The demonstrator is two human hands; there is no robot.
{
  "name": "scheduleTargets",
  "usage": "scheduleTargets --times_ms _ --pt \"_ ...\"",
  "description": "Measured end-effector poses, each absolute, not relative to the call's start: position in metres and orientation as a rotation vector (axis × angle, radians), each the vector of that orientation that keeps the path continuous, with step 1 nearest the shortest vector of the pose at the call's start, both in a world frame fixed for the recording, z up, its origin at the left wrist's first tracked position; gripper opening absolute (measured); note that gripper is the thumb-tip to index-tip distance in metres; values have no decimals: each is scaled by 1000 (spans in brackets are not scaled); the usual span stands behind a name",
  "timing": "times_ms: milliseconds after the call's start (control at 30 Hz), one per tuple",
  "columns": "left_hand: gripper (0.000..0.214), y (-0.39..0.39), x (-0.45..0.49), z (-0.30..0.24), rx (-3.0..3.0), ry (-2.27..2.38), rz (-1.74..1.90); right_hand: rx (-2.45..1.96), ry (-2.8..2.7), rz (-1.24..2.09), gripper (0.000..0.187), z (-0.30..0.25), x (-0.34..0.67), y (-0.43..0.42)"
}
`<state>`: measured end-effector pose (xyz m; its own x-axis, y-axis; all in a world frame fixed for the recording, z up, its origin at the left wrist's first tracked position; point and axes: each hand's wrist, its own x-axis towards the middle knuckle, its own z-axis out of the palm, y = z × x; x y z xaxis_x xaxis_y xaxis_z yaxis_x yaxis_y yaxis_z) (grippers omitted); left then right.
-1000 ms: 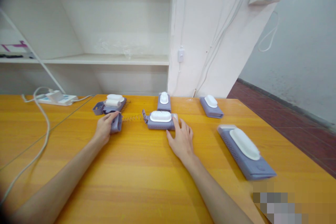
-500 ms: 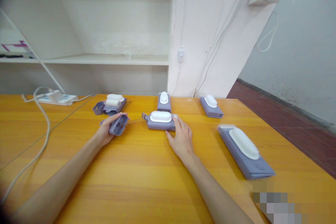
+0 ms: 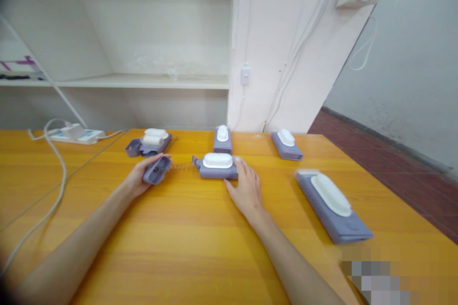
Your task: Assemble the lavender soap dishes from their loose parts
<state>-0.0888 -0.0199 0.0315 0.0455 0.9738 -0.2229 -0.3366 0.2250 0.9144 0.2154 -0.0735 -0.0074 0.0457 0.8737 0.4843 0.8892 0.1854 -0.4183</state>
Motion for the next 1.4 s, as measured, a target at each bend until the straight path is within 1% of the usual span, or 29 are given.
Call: scheduleTargets --times_ms 133,233,333,400,500,633,733,833,967,1100,1233,1333,1400 --pt "32 -13 -88 23 988 1190 1228 -1655 -1796 -38 54 -9 216 -73" --pt "39 -10 -81 17 1335 1420 1226 -1662 -1800 -30 54 -9 216 -73" --pt "40 -13 -68 14 1638 1534 1204 -1668 -1799 -26 54 -9 215 -73" --pt "41 -16 -60 12 1701 1575 1221 -1674 -1797 -29 53 -9 215 -73" --pt "42 -20 -53 8 1675 1649 1339 -1688 -1797 -28 53 -9 215 -74" --pt "39 -22 -46 3 1766 1668 1481 -1676 -1806 -26 53 -11 215 -73" --pt "40 -25 -41 1 1884 1633 1440 -1667 -1811 -27 54 -11 215 -73" --pt "53 -30 -36 1 1945 1703 1377 -1665 -1810 -28 54 -10 214 -73" --pt "70 -37 -29 3 2037 1863 1438 -1657 -1810 -25 53 -10 214 -73" --pt "73 -41 -26 3 2067 1747 1445 -1661 -1814 -17 53 -10 214 -73" --pt "76 -41 -29 2 2059 1484 1315 -1644 -1830 -3 54 -8 213 -74" --pt "87 -40 -31 1 2180 1332 1164 -1606 -1863 16 53 -7 212 -75" --pt "96 -40 -32 0 2254 1327 1127 -1580 -1872 22 52 -7 211 -76"
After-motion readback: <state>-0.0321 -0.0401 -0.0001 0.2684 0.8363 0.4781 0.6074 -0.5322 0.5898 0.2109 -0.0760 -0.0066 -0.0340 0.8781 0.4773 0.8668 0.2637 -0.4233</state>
